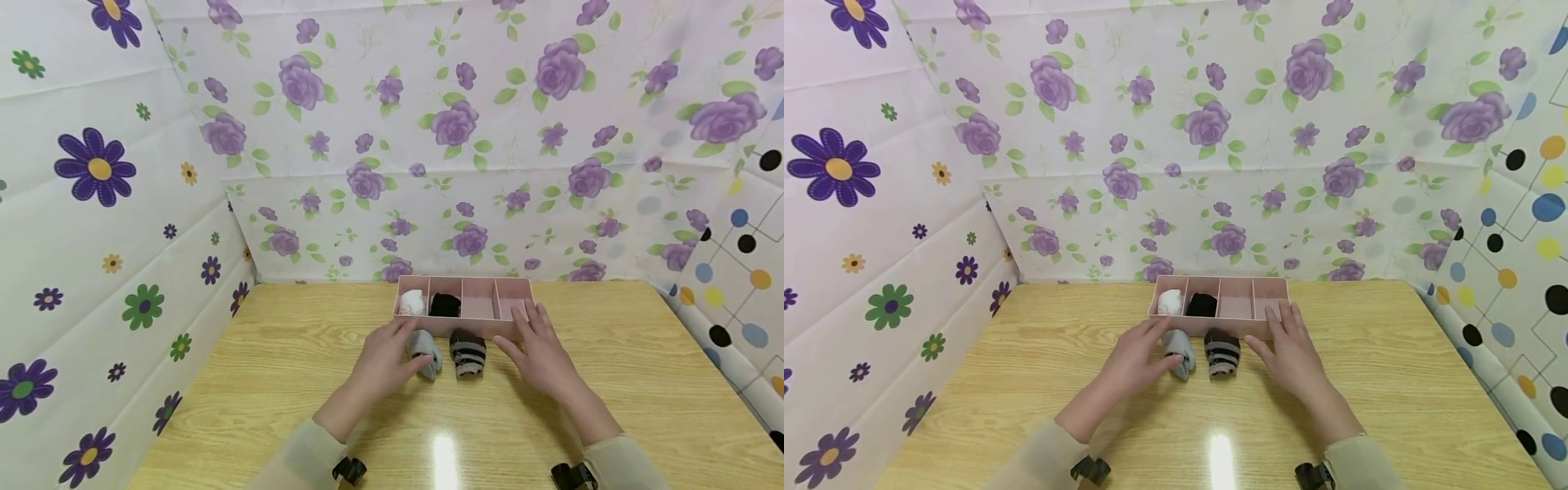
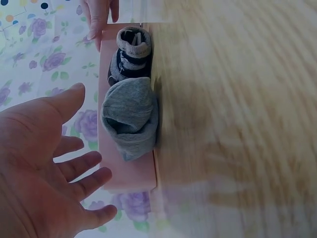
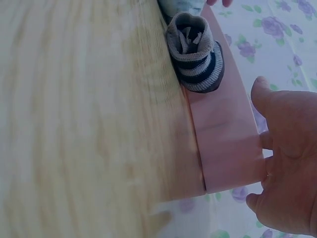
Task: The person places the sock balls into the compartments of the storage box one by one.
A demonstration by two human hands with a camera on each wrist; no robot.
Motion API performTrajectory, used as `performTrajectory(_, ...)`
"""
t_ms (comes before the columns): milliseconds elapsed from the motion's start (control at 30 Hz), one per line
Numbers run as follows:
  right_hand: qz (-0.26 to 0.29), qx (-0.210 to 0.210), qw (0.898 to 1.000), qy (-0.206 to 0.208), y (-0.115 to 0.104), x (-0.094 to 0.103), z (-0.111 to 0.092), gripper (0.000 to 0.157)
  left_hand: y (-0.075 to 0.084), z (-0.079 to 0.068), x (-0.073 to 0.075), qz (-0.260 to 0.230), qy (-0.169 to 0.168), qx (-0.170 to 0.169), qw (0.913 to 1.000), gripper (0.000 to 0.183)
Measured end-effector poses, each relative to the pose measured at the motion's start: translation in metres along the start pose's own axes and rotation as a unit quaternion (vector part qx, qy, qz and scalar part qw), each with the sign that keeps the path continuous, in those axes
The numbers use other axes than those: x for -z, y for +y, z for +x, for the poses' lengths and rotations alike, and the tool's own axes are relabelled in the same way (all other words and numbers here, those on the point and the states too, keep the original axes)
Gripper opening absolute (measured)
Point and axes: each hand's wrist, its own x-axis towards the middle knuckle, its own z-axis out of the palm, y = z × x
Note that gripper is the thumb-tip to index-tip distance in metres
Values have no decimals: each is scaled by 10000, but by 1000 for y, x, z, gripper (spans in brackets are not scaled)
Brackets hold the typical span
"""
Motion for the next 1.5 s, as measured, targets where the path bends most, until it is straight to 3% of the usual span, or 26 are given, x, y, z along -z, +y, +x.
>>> performTrajectory(533, 80, 0, 10000, -11, -2, -3, 5, 91, -2, -3, -8, 100, -531, 282, 9981, 87)
performTrajectory(1000, 162, 5, 9998, -119, -9, -7, 11, 93, -6, 1, -12, -69, -554, 336, 9979, 93)
performTrajectory(1500, 212, 105, 9995, -194, -2, -4, 11, 92, -7, 6, -19, 101, -594, 475, 9971, 87)
